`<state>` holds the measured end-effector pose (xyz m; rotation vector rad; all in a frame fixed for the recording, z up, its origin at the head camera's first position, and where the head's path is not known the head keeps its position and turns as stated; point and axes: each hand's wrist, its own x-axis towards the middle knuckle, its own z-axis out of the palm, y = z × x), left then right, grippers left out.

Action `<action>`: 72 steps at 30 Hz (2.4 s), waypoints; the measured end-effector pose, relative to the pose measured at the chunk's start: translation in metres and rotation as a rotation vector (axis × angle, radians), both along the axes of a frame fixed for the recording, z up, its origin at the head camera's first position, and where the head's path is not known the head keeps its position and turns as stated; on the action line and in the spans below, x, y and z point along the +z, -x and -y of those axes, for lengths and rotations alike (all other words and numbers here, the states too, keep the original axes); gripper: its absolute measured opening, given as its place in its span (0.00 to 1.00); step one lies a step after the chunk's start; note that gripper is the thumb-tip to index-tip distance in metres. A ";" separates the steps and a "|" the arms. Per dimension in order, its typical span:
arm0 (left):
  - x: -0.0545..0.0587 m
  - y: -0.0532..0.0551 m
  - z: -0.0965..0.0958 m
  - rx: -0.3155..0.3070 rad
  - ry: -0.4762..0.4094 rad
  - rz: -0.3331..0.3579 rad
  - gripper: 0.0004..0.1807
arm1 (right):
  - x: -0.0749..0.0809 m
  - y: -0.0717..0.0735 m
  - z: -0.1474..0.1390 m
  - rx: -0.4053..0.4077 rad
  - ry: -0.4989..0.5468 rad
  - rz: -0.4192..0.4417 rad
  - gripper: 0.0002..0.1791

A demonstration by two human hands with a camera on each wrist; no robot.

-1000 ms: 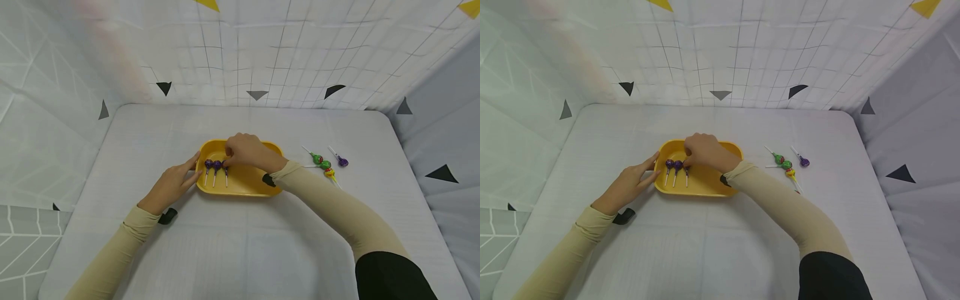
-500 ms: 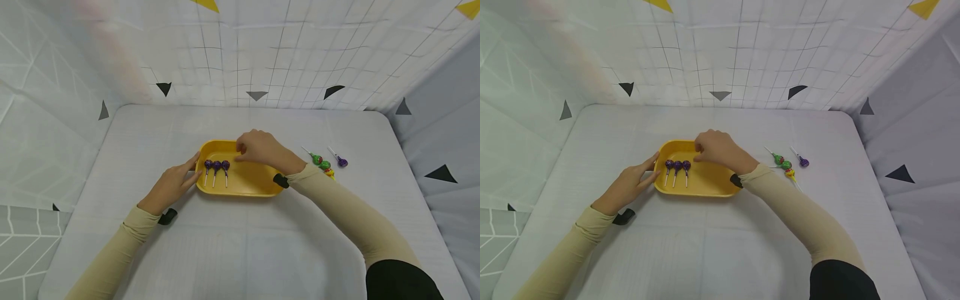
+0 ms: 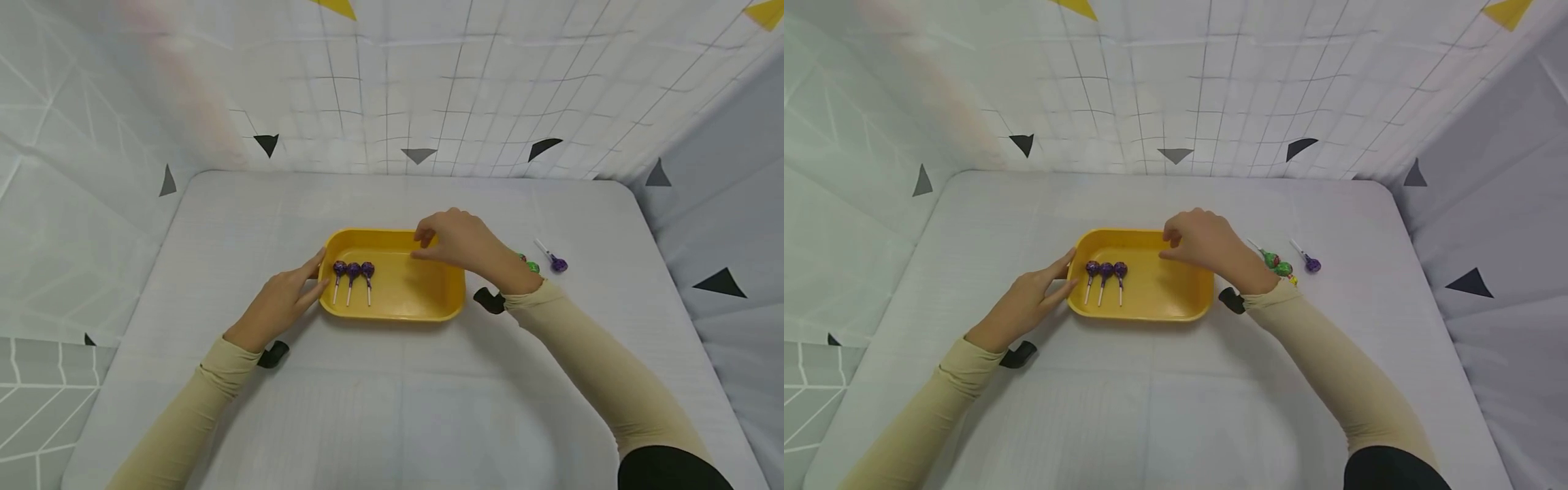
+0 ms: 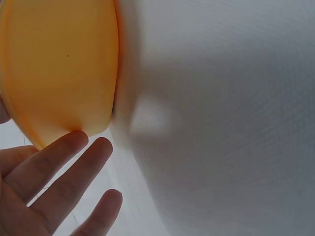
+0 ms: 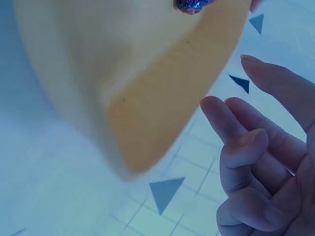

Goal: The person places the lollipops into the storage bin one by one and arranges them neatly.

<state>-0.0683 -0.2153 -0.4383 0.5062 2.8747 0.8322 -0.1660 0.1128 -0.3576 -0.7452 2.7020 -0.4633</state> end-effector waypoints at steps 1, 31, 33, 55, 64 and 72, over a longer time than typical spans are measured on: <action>0.000 0.000 0.000 -0.001 -0.001 -0.002 0.36 | 0.000 -0.001 -0.004 -0.008 0.008 -0.001 0.19; -0.002 0.000 0.000 -0.003 -0.001 -0.005 0.36 | -0.007 -0.020 -0.145 -0.297 0.027 -0.004 0.22; -0.002 0.000 0.000 -0.003 -0.002 -0.008 0.36 | -0.009 -0.021 -0.153 -0.312 0.021 0.001 0.22; 0.000 -0.001 0.000 0.002 -0.001 -0.001 0.36 | -0.038 -0.027 -0.214 -0.460 -0.141 -0.054 0.28; -0.002 0.000 0.000 0.005 -0.007 0.014 0.37 | -0.055 -0.025 -0.224 -0.526 -0.184 -0.050 0.30; -0.001 0.000 -0.001 0.010 -0.012 0.025 0.37 | -0.058 -0.022 -0.222 -0.544 -0.179 -0.014 0.30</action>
